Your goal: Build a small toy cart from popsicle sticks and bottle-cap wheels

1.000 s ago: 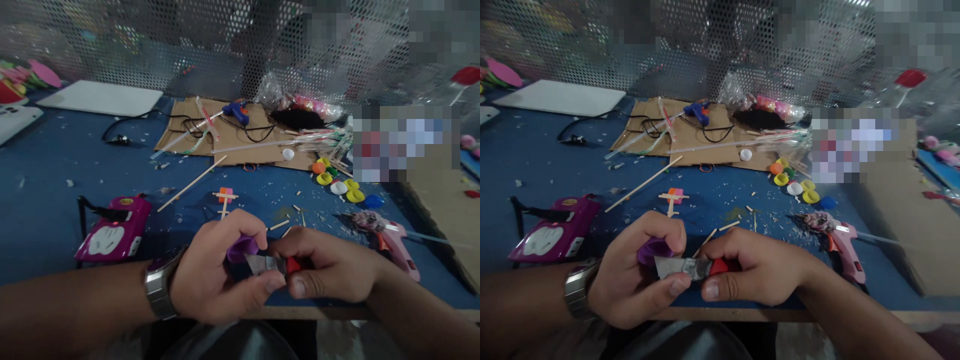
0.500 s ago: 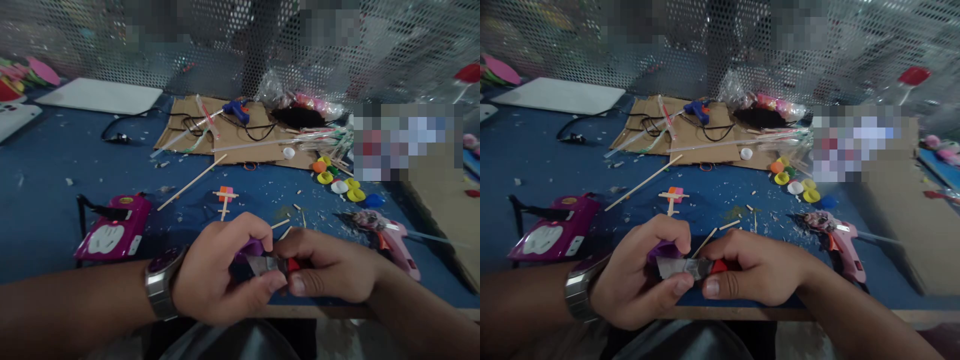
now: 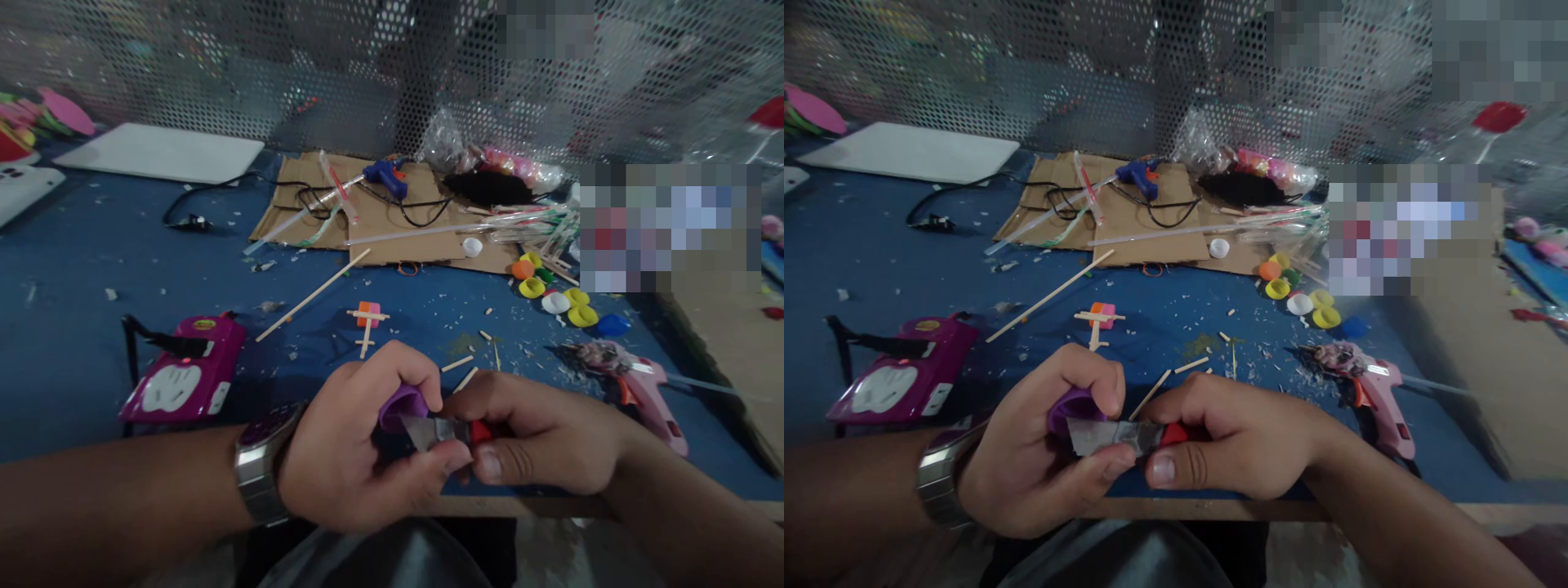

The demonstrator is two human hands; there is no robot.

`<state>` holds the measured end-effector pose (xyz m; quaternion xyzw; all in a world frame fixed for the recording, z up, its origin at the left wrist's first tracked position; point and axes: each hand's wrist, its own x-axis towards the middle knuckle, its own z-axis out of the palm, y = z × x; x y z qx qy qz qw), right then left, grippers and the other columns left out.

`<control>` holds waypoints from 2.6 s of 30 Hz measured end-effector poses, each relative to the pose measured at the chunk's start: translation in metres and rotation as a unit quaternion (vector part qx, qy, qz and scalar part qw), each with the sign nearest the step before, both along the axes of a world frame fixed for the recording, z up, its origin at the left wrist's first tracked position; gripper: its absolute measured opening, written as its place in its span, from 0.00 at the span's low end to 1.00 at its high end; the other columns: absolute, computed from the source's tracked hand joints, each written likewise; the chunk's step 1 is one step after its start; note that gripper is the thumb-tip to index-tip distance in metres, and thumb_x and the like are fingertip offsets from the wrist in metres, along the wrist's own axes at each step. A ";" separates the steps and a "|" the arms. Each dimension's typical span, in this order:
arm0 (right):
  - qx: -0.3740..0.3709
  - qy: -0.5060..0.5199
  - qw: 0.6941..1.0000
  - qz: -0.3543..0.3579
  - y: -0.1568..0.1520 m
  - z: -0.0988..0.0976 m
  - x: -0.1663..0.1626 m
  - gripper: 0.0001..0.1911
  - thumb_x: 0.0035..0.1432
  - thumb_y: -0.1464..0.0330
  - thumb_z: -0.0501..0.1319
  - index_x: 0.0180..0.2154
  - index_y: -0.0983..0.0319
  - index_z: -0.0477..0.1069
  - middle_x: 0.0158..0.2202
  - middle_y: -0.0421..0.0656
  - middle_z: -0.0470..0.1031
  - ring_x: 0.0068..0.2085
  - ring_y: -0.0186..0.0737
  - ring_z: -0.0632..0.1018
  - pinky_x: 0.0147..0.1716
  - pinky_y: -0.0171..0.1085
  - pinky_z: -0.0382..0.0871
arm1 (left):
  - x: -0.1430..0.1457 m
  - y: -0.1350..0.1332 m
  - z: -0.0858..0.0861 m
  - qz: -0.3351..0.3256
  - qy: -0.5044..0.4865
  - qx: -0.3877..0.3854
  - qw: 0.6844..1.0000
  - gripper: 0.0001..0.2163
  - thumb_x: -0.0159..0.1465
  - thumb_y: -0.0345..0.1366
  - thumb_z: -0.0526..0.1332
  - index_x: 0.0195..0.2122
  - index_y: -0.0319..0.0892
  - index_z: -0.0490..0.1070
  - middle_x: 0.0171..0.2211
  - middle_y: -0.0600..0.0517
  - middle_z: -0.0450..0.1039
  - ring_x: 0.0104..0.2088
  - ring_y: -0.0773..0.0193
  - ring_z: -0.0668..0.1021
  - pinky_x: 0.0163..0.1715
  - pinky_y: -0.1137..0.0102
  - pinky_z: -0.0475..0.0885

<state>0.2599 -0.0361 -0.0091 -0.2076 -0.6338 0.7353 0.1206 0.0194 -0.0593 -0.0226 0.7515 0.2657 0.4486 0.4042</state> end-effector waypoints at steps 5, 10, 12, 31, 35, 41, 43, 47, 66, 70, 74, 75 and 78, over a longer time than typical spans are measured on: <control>-0.011 0.041 0.999 -0.004 0.000 0.001 -0.003 0.16 0.71 0.59 0.67 0.35 0.65 0.74 0.28 0.35 0.62 0.29 0.30 0.60 0.27 0.30 0.57 | 0.001 -0.001 0.003 0.017 0.000 -0.021 1.000 0.16 0.66 0.37 0.73 0.44 0.47 0.64 0.30 0.59 0.68 0.22 0.72 0.66 0.21 0.72 0.61; -0.026 0.039 0.999 -0.004 0.001 0.002 -0.003 0.17 0.71 0.59 0.68 0.35 0.66 0.73 0.28 0.34 0.62 0.29 0.29 0.61 0.28 0.30 0.56 | 0.001 -0.002 0.005 0.030 -0.006 -0.024 0.999 0.16 0.65 0.34 0.73 0.45 0.48 0.65 0.31 0.59 0.68 0.22 0.72 0.65 0.20 0.71 0.62; -0.023 0.026 0.999 0.003 0.001 0.002 -0.001 0.18 0.70 0.58 0.68 0.35 0.66 0.73 0.29 0.36 0.64 0.30 0.30 0.62 0.29 0.30 0.56 | 0.002 -0.002 0.004 0.031 -0.017 -0.022 0.999 0.17 0.64 0.35 0.73 0.45 0.49 0.64 0.31 0.58 0.68 0.21 0.72 0.65 0.19 0.70 0.61; -0.017 0.006 1.000 0.009 0.001 0.001 0.001 0.21 0.72 0.54 0.66 0.34 0.64 0.71 0.29 0.36 0.64 0.29 0.30 0.62 0.28 0.30 0.59 | -0.002 0.004 0.005 0.023 0.018 0.024 0.999 0.14 0.66 0.36 0.73 0.42 0.46 0.65 0.29 0.59 0.68 0.22 0.72 0.66 0.22 0.73 0.61; -0.009 -0.009 1.000 0.005 0.001 0.001 0.001 0.22 0.71 0.53 0.66 0.34 0.65 0.72 0.29 0.37 0.66 0.31 0.31 0.65 0.29 0.31 0.60 | -0.001 0.004 0.005 0.015 0.031 0.051 0.998 0.13 0.67 0.36 0.71 0.41 0.46 0.66 0.27 0.60 0.68 0.22 0.72 0.66 0.22 0.73 0.61; 0.006 -0.002 1.000 0.005 0.003 -0.004 0.004 0.21 0.72 0.54 0.66 0.36 0.65 0.74 0.31 0.38 0.69 0.32 0.32 0.67 0.31 0.32 0.62 | 0.000 0.003 0.008 0.033 0.066 0.061 0.995 0.11 0.68 0.35 0.69 0.41 0.46 0.65 0.27 0.60 0.69 0.22 0.72 0.67 0.23 0.73 0.62; 0.016 -0.015 1.000 0.004 0.004 -0.005 0.004 0.22 0.73 0.52 0.65 0.36 0.65 0.74 0.31 0.39 0.70 0.33 0.33 0.68 0.32 0.32 0.63 | 0.000 0.004 0.009 0.048 0.086 0.063 0.993 0.10 0.68 0.35 0.69 0.41 0.46 0.66 0.27 0.60 0.71 0.22 0.70 0.70 0.24 0.72 0.64; 0.022 -0.013 1.000 -0.003 0.004 -0.004 0.002 0.23 0.75 0.52 0.63 0.38 0.66 0.76 0.33 0.42 0.74 0.35 0.34 0.72 0.35 0.33 0.68 | 0.001 0.006 0.010 0.055 0.102 0.072 0.991 0.09 0.68 0.34 0.67 0.42 0.46 0.66 0.27 0.60 0.72 0.23 0.70 0.72 0.24 0.72 0.64; -0.008 -0.025 0.999 -0.019 0.000 0.003 0.005 0.20 0.73 0.55 0.65 0.36 0.66 0.75 0.31 0.39 0.68 0.32 0.33 0.66 0.31 0.32 0.61 | 0.002 0.000 0.007 0.063 0.021 0.026 0.997 0.17 0.67 0.40 0.75 0.44 0.47 0.66 0.33 0.59 0.71 0.25 0.72 0.69 0.25 0.73 0.66; -0.008 -0.021 1.000 -0.021 0.000 0.004 0.005 0.21 0.73 0.54 0.66 0.36 0.65 0.74 0.31 0.39 0.69 0.33 0.33 0.67 0.32 0.32 0.62 | 0.002 0.000 0.008 0.064 0.021 0.025 0.997 0.17 0.66 0.38 0.76 0.43 0.47 0.65 0.33 0.59 0.70 0.26 0.71 0.69 0.25 0.73 0.66; -0.011 -0.020 1.000 -0.016 0.001 0.003 0.005 0.20 0.73 0.54 0.65 0.36 0.65 0.74 0.31 0.39 0.67 0.32 0.33 0.66 0.31 0.32 0.60 | 0.002 0.000 0.007 0.061 0.008 0.007 0.998 0.17 0.65 0.36 0.76 0.42 0.48 0.65 0.32 0.60 0.69 0.25 0.70 0.69 0.24 0.72 0.65; -0.010 -0.018 1.000 -0.012 0.002 0.003 0.005 0.20 0.73 0.55 0.65 0.36 0.66 0.74 0.31 0.39 0.67 0.32 0.33 0.66 0.31 0.32 0.60 | 0.002 0.000 0.006 0.061 0.004 0.003 0.998 0.17 0.65 0.36 0.76 0.42 0.48 0.65 0.32 0.60 0.69 0.25 0.70 0.68 0.24 0.72 0.65; -0.009 -0.018 1.000 -0.008 0.003 0.002 0.005 0.20 0.72 0.55 0.66 0.37 0.66 0.75 0.31 0.39 0.67 0.32 0.33 0.66 0.31 0.32 0.60 | 0.002 -0.001 0.005 0.060 -0.007 -0.004 0.998 0.18 0.65 0.36 0.76 0.42 0.48 0.65 0.31 0.60 0.67 0.24 0.72 0.67 0.23 0.72 0.64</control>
